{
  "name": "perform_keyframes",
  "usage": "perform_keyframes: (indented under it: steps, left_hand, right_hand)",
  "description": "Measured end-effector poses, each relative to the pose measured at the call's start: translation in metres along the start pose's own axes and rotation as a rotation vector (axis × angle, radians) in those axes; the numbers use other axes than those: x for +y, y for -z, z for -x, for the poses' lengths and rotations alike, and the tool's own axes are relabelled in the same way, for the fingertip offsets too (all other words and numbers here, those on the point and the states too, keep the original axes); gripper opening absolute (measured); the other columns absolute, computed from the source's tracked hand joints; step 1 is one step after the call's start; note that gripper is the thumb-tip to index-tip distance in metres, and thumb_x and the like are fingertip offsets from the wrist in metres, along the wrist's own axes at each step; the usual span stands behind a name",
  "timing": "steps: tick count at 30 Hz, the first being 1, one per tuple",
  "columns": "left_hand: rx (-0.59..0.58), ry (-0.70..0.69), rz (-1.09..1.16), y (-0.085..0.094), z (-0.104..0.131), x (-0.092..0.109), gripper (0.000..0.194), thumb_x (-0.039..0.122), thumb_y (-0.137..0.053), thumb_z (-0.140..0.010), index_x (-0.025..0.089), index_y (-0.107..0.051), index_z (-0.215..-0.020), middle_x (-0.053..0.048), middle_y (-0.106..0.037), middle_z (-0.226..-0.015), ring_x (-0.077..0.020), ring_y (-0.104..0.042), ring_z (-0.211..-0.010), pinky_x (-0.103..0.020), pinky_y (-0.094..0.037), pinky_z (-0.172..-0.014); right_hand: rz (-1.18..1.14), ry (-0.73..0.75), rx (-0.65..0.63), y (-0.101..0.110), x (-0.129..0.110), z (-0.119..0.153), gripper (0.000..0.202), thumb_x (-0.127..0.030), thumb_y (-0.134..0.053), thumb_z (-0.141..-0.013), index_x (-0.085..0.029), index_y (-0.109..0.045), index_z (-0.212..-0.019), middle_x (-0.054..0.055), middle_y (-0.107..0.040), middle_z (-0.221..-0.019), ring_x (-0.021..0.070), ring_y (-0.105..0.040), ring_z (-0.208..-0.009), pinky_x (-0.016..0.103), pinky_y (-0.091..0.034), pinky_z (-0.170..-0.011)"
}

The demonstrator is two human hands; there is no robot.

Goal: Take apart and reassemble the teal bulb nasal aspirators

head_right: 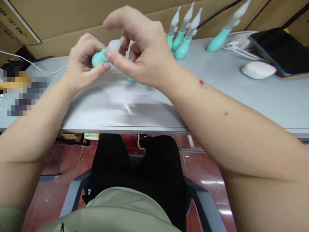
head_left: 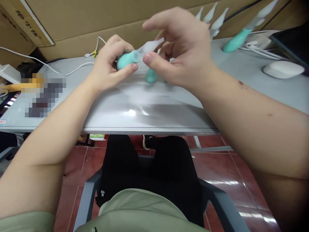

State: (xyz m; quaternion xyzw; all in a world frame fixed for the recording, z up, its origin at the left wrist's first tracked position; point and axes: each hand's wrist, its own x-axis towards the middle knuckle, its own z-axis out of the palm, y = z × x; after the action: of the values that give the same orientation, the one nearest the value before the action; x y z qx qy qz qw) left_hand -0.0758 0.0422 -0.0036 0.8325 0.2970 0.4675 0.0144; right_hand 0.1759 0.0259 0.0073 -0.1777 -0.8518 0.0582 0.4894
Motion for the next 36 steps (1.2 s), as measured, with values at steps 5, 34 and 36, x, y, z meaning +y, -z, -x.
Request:
perform_keyframes:
  steps: [5,34,36]
  left_hand:
    - [0.14,-0.135,0.003,-0.005,-0.002,-0.016,0.068,0.097,-0.068,-0.083,0.029,-0.065,-0.089,-0.004,-0.068,-0.085,-0.0214,-0.059,-0.077,-0.041,-0.048,-0.072]
    - [-0.075,-0.057,0.012,0.013,0.0,0.016,0.036,0.072,-0.077,-0.089,0.037,-0.081,-0.098,-0.004,-0.082,-0.1,-0.0287,-0.073,-0.091,-0.052,-0.059,-0.091]
    - [-0.083,-0.06,0.04,0.014,0.0,0.015,0.035,0.071,-0.079,-0.089,0.037,-0.081,-0.097,-0.004,-0.082,-0.099,-0.0282,-0.073,-0.09,-0.052,-0.058,-0.09]
  right_hand:
    - [0.007,-0.115,-0.06,0.002,0.002,0.0,0.021,-0.033,-0.07,-0.109,-0.023,-0.076,-0.127,-0.003,-0.077,-0.121,0.0054,-0.071,-0.087,0.014,-0.054,-0.065]
    - [-0.162,-0.132,-0.083,-0.005,0.013,0.003,0.016,-0.016,-0.086,-0.095,-0.022,-0.073,-0.103,0.0,-0.071,-0.104,0.0103,-0.066,-0.091,0.016,-0.056,-0.062]
    - [-0.162,-0.131,-0.093,-0.005,0.013,0.004,0.017,-0.014,-0.086,-0.094,-0.022,-0.073,-0.103,-0.001,-0.072,-0.104,0.0102,-0.067,-0.092,0.015,-0.058,-0.063]
